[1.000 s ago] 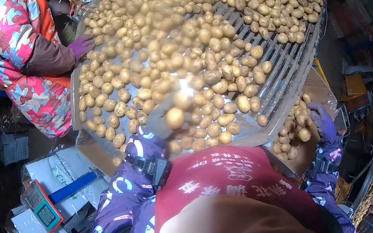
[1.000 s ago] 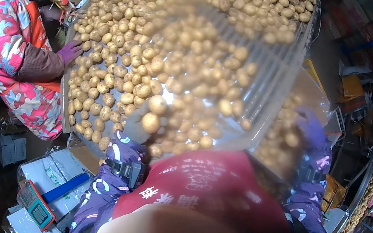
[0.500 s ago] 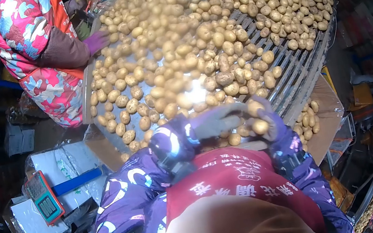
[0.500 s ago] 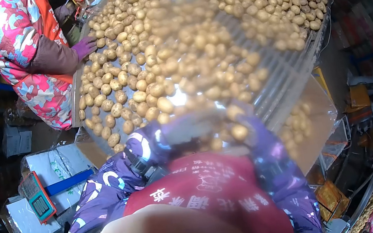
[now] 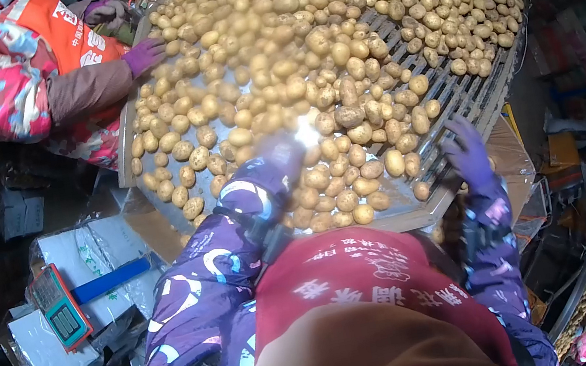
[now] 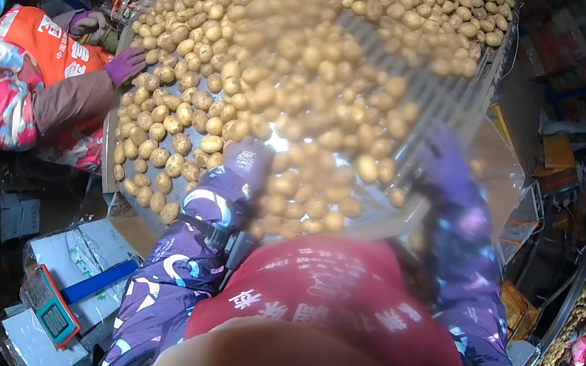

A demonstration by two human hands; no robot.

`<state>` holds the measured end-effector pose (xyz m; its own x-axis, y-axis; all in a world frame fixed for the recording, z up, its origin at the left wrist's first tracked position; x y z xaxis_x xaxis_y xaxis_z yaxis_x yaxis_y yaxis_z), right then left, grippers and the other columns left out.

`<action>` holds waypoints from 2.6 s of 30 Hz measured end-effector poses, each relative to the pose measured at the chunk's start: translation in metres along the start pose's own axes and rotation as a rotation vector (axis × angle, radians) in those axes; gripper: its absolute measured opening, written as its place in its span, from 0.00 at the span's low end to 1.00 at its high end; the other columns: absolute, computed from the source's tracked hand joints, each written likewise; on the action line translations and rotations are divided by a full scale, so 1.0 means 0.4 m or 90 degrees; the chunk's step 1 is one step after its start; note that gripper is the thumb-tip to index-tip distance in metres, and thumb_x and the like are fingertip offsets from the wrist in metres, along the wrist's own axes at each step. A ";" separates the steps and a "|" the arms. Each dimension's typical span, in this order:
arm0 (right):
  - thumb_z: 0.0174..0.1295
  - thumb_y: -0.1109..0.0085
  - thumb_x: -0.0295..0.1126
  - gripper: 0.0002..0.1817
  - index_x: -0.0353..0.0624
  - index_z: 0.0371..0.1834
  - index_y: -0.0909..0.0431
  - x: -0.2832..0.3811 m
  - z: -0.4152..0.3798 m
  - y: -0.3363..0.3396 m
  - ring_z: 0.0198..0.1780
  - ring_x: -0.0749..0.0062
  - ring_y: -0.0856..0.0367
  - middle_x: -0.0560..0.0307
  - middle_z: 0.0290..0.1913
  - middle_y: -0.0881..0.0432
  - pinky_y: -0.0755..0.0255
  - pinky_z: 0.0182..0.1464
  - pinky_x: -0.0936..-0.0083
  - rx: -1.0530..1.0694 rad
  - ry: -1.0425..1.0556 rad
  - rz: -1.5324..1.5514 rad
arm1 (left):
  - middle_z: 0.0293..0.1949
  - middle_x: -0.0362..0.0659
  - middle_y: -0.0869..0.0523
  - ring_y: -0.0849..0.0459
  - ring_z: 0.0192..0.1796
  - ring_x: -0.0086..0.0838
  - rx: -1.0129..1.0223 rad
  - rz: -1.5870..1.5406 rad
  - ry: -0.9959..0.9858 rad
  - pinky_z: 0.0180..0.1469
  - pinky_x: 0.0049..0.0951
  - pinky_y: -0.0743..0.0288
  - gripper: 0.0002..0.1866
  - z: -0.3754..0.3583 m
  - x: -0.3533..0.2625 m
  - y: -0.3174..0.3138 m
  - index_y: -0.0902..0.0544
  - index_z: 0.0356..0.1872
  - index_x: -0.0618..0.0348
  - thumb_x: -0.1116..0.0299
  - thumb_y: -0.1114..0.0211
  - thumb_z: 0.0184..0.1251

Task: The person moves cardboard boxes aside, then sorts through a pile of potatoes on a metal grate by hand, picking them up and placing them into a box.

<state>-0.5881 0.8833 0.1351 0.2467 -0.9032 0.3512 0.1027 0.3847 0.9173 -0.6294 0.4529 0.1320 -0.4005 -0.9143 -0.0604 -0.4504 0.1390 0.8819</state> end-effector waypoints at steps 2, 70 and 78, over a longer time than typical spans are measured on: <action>0.62 0.33 0.50 0.36 0.44 0.71 0.27 0.275 0.169 0.034 0.78 0.49 0.39 0.41 0.76 0.35 0.45 0.79 0.55 0.115 0.009 0.049 | 0.47 0.41 0.15 0.14 0.43 0.29 -0.004 -0.194 0.045 0.44 0.26 0.17 0.14 -0.008 0.022 -0.014 0.16 0.55 0.54 0.70 0.35 0.70; 0.61 0.39 0.26 0.24 0.43 0.63 0.22 0.524 0.104 -0.170 0.63 0.45 0.22 0.43 0.60 0.19 0.28 0.66 0.57 0.363 0.154 0.172 | 0.68 0.60 0.27 0.30 0.71 0.60 -0.422 -0.334 0.030 0.73 0.53 0.35 0.24 -0.413 0.189 -0.200 0.23 0.62 0.59 0.72 0.35 0.64; 0.51 0.37 0.23 0.38 0.59 0.70 0.29 0.485 0.187 -0.259 0.60 0.35 0.22 0.39 0.72 0.36 0.21 0.59 0.52 0.314 0.121 -0.024 | 0.67 0.61 0.28 0.29 0.69 0.60 -0.460 -0.356 0.023 0.70 0.51 0.32 0.26 -0.414 0.187 -0.210 0.24 0.64 0.59 0.71 0.32 0.63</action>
<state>-0.6229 0.6538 0.1224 0.4272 -0.8463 0.3183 -0.3394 0.1762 0.9240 -0.4896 0.3097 0.1307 -0.2439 -0.7900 -0.5625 0.0431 -0.5883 0.8075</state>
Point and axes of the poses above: each hand's wrist, its own z-axis towards the middle knuckle, its own y-axis out of the back of the hand, x = y × z, the point moved 5 cm from there along z, towards the middle knuckle
